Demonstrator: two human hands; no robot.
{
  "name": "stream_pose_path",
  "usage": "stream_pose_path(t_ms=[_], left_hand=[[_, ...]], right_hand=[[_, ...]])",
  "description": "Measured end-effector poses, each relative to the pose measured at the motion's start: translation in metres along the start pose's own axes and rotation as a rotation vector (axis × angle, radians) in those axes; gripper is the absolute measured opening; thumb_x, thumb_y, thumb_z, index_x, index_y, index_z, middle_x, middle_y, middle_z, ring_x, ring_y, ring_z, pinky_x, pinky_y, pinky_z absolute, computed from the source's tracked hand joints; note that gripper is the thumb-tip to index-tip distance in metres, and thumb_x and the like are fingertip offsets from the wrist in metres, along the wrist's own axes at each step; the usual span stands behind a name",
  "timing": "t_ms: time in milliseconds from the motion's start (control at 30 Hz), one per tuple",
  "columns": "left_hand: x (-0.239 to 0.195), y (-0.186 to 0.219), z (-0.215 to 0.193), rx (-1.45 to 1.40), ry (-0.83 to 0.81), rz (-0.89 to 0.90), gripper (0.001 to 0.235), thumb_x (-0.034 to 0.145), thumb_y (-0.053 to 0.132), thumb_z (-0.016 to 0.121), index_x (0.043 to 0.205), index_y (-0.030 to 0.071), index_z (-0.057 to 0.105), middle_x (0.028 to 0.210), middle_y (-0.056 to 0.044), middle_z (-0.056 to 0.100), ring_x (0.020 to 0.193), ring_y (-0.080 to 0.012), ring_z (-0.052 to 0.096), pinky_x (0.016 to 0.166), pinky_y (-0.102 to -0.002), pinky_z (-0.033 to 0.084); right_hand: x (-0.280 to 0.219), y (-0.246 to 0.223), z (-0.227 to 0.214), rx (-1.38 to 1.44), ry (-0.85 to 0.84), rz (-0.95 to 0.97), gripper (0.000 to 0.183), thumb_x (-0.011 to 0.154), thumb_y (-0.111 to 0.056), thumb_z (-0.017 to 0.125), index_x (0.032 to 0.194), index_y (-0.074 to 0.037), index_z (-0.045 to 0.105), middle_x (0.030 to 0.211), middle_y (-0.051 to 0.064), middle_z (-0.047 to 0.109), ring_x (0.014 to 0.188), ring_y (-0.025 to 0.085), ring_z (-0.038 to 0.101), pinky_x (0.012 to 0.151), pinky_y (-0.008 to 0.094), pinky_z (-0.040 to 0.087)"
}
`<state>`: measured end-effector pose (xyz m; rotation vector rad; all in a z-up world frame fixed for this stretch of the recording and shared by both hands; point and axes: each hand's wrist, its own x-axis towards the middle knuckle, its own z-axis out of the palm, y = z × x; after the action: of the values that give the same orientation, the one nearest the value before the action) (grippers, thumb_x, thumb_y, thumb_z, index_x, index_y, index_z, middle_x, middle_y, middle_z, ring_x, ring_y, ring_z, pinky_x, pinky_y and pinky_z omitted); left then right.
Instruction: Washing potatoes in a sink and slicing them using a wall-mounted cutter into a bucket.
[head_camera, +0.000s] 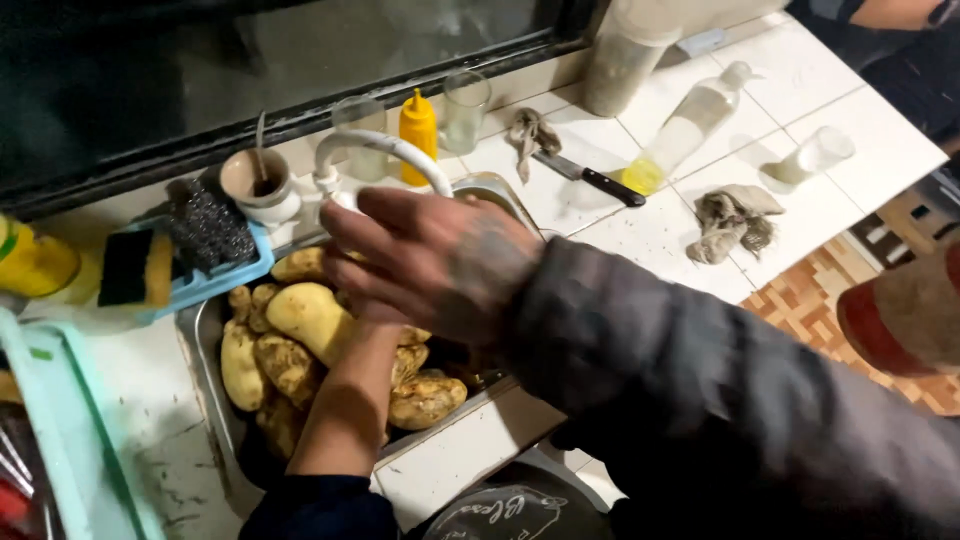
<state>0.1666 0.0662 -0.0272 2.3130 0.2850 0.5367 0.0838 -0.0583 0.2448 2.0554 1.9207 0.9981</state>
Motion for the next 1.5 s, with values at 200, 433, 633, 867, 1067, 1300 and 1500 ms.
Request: stream_pose_path(t_ms=[200, 433, 633, 867, 1067, 1300, 1500], left_hand=[[-0.004, -0.011, 0.02, -0.187, -0.061, 0.117, 0.031, 0.102, 0.039, 0.061, 0.099, 0.008, 0.065, 0.078, -0.012, 0.069, 0.073, -0.0279, 0.068, 0.065, -0.041, 0.053], [0.003, -0.032, 0.05, -0.173, -0.081, 0.074, 0.032, 0.101, 0.039, 0.06, 0.098, 0.008, 0.066, 0.079, -0.014, 0.069, 0.074, -0.03, 0.068, 0.066, -0.042, 0.053], [-0.001, -0.03, 0.039, -0.164, -0.076, 0.03, 0.032, 0.101, 0.038, 0.059, 0.097, 0.007, 0.067, 0.08, -0.015, 0.069, 0.075, -0.0318, 0.068, 0.067, -0.043, 0.053], [-0.023, -0.035, 0.013, -0.168, -0.067, 0.012, 0.032, 0.1, 0.038, 0.058, 0.096, 0.007, 0.068, 0.081, -0.016, 0.069, 0.077, -0.0338, 0.068, 0.068, -0.044, 0.053], [-0.125, -0.121, -0.037, -0.18, -0.059, -0.03, 0.033, 0.1, 0.037, 0.057, 0.095, 0.007, 0.069, 0.081, -0.017, 0.07, 0.077, -0.0356, 0.069, 0.069, -0.046, 0.053], [-0.172, -0.132, -0.047, -0.196, -0.02, -0.051, 0.034, 0.099, 0.036, 0.056, 0.094, 0.006, 0.07, 0.082, -0.018, 0.07, 0.079, -0.0376, 0.069, 0.07, -0.047, 0.054], [-0.207, -0.137, -0.046, -0.203, 0.015, -0.095, 0.034, 0.099, 0.036, 0.055, 0.093, 0.006, 0.07, 0.083, -0.019, 0.07, 0.08, -0.0394, 0.069, 0.071, -0.048, 0.054]], right_hand=[[0.096, -0.022, 0.224, 0.354, -0.013, -0.026, 0.019, 0.097, -0.033, 0.053, 0.109, -0.02, 0.058, 0.137, 0.012, 0.052, 0.102, 0.026, 0.061, 0.076, 0.041, 0.052], [0.203, -0.149, 0.535, 0.721, 0.064, 0.407, 0.041, 0.089, -0.052, 0.05, 0.122, -0.033, 0.062, 0.149, 0.007, 0.044, 0.124, 0.034, 0.051, 0.094, 0.051, 0.048], [0.239, -0.156, 0.568, 0.543, 0.091, 0.115, 0.032, 0.095, -0.047, 0.046, 0.119, -0.034, 0.063, 0.142, 0.009, 0.051, 0.128, 0.038, 0.053, 0.093, 0.059, 0.048], [0.229, -0.099, 0.441, 0.562, -0.059, 0.067, 0.032, 0.098, -0.047, 0.05, 0.117, -0.026, 0.064, 0.131, 0.015, 0.055, 0.118, 0.041, 0.057, 0.088, 0.06, 0.05], [0.201, -0.094, 0.42, 0.501, -0.187, -0.039, 0.023, 0.1, -0.037, 0.052, 0.112, -0.02, 0.064, 0.125, 0.012, 0.058, 0.118, 0.038, 0.058, 0.087, 0.057, 0.051], [0.225, -0.083, 0.469, 0.418, -0.355, -0.085, 0.025, 0.095, -0.035, 0.054, 0.116, -0.023, 0.062, 0.12, 0.014, 0.057, 0.112, 0.04, 0.057, 0.081, 0.06, 0.05], [0.22, -0.091, 0.504, 0.375, -0.134, -0.051, 0.025, 0.092, -0.033, 0.052, 0.116, -0.029, 0.061, 0.126, 0.009, 0.057, 0.117, 0.036, 0.059, 0.083, 0.056, 0.052]])
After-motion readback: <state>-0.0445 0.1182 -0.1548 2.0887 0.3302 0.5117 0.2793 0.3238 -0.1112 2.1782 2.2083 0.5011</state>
